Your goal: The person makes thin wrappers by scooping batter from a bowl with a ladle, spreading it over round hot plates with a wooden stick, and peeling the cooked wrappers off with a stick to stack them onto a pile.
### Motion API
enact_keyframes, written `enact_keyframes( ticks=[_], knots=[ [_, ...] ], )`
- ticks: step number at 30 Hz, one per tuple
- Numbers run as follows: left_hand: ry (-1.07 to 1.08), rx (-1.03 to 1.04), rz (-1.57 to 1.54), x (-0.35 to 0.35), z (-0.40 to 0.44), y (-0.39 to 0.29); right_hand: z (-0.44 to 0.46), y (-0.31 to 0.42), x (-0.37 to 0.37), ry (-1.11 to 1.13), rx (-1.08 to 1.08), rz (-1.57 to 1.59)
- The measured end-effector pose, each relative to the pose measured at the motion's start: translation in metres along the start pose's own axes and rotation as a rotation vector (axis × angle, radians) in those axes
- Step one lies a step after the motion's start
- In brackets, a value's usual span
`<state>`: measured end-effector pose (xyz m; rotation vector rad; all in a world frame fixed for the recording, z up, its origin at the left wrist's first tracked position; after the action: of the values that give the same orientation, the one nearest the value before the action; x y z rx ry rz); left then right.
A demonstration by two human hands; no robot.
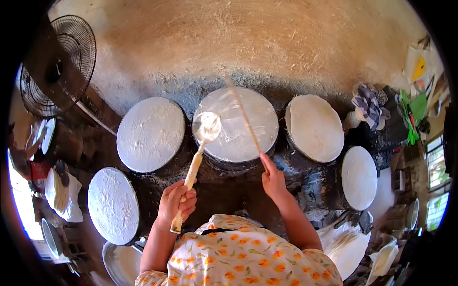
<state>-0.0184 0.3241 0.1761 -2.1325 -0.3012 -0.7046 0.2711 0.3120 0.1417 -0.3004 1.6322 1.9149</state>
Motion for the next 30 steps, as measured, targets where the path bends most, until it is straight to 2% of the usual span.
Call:
enact_keyframes(
  ticks=[2,4,6,7,8,10,12,13,14,16,17,18,20,21,22,24,26,27,28,30],
  knots=[
    [0.097,-0.079,-0.151,0.008,-0.001,0.003,0.004,-0.04,0.006,0.041,0.216,-0.041],
    [0.098,-0.028,-0.107,0.011,-0.011,-0.006,-0.01,-0.044,0.022,0.068,0.027,-0.086],
    [0.049,0.067,-0.037,0.004,-0.021,-0.018,-0.043,-0.05,0.039,0.455,0.273,-0.51],
    [0.025,0.093,-0.016,-0.001,-0.024,-0.023,-0.053,-0.042,0.043,0.424,0.153,-0.531],
    [-0.024,0.125,-0.021,-0.003,-0.027,-0.028,-0.064,-0.049,0.043,0.518,0.234,-0.52],
    [-0.011,0.145,-0.074,-0.012,-0.033,-0.035,-0.063,-0.052,0.036,0.399,0.111,-0.176],
    [-0.07,0.2,-0.064,-0.024,-0.04,-0.043,-0.048,-0.059,0.018,0.287,0.081,-0.128],
    [-0.096,0.244,-0.06,-0.029,-0.046,-0.048,-0.037,-0.066,0.011,0.148,0.075,-0.144],
    [-0.122,0.286,-0.056,-0.034,-0.052,-0.053,-0.025,-0.063,0.003,-0.022,-0.06,-0.069],
    [-0.11,0.373,-0.092,-0.049,-0.064,-0.061,-0.024,-0.091,0.022,0.101,0.203,-0.219],
    [-0.161,0.395,-0.114,-0.058,-0.072,-0.066,-0.031,-0.081,0.039,0.245,0.145,-0.305],
    [-0.215,0.417,-0.137,-0.069,-0.082,-0.07,-0.039,-0.074,0.055,0.397,0.151,-0.243],
    [-0.264,0.513,-0.16,-0.096,-0.106,-0.078,-0.028,-0.057,0.052,0.459,0.091,-0.285],
    [-0.264,0.559,-0.146,-0.111,-0.118,-0.081,-0.011,-0.044,0.038,0.445,0.146,-0.285],
    [-0.266,0.601,-0.13,-0.126,-0.131,-0.085,0.007,-0.043,0.029,0.293,0.005,-0.135],
    [-0.402,0.685,-0.137,-0.156,-0.164,-0.087,0.033,-0.07,0.007,0.052,0.218,-0.176],
    [-0.419,0.754,-0.224,-0.19,-0.197,-0.083,0.032,-0.088,0.023,0.04,0.228,-0.205],
    [-0.45,0.799,-0.234,-0.205,-0.218,-0.079,0.01,-0.078,0.044,0.219,0.447,-0.353],
    [-0.481,0.846,-0.245,-0.219,-0.238,-0.075,-0.011,-0.071,0.063,0.324,0.289,-0.338],
    [-0.4,0.907,-0.298,-0.247,-0.276,-0.062,-0.06,-0.053,0.098,0.517,-0.036,-0.267]
  ],
)
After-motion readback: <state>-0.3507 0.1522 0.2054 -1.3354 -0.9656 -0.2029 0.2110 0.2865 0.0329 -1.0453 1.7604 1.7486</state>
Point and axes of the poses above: each hand's wrist, its own z-axis towards the middle knuckle, its own x-axis out of the palm, y = z × x, the point moved 8 cm from there along z, towards the middle knuckle, and after that the axes turned 1 degree about z, right-handed, at the moved point
